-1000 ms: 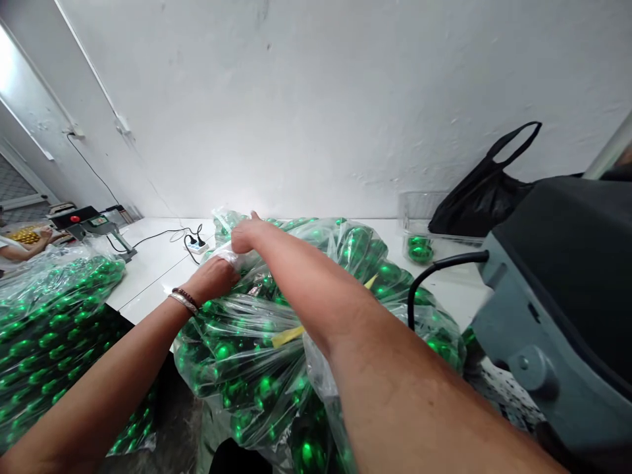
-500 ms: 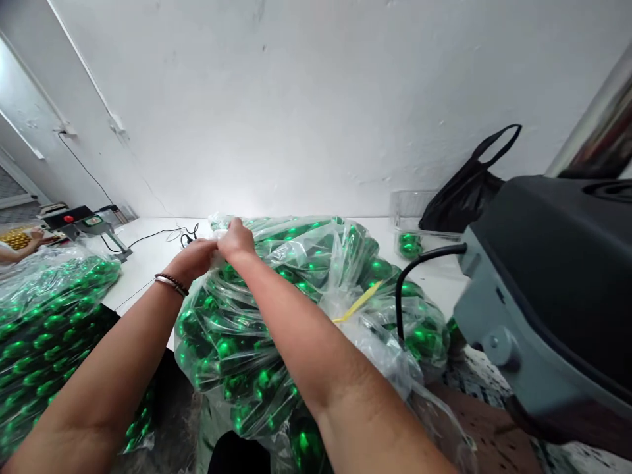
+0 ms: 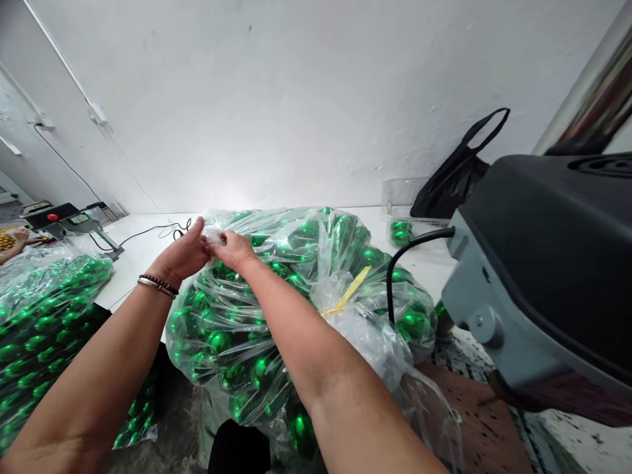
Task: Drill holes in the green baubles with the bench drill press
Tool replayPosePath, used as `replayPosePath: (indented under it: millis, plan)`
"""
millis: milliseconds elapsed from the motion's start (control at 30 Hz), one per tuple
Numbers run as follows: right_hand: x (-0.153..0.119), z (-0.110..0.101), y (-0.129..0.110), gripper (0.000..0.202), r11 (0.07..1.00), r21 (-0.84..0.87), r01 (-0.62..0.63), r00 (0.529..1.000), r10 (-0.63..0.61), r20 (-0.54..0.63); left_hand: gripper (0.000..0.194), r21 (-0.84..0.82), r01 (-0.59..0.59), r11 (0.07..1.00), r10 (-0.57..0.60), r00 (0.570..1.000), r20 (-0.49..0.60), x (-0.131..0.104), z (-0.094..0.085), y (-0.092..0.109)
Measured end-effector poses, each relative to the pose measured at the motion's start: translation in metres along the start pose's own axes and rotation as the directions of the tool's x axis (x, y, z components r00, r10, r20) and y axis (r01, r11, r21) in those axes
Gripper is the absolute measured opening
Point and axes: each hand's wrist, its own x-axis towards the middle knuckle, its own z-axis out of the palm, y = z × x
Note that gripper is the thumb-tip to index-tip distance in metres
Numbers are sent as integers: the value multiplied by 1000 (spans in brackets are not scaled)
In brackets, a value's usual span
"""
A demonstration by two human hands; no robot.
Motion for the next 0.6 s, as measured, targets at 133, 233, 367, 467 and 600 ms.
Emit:
replayPosePath:
  millis: [133, 233, 367, 467, 600]
  plan:
    - [3, -1, 2, 40, 994, -106, -12, 999, 16, 42, 41, 624, -91, 776, 9, 991, 134, -8, 4, 5]
    - [5, 0, 3, 41, 987, -141, -77, 996, 82, 36, 43, 864, -113, 491, 80, 993, 84, -23, 16, 7]
    - [12, 0, 10, 41, 976, -110, -190, 982, 189, -20, 38, 883, -244, 400, 304, 945, 123, -47, 25, -4]
    - [16, 1, 14, 43, 973, -30, -230, 972, 228, -59, 39, 865, -166, 474, 333, 943, -2, -51, 19, -17]
    - [16, 2, 15, 42, 963, 120, -241, 970, 244, -11, 46, 890, 29, 456, 332, 922, -200, -34, 13, -26]
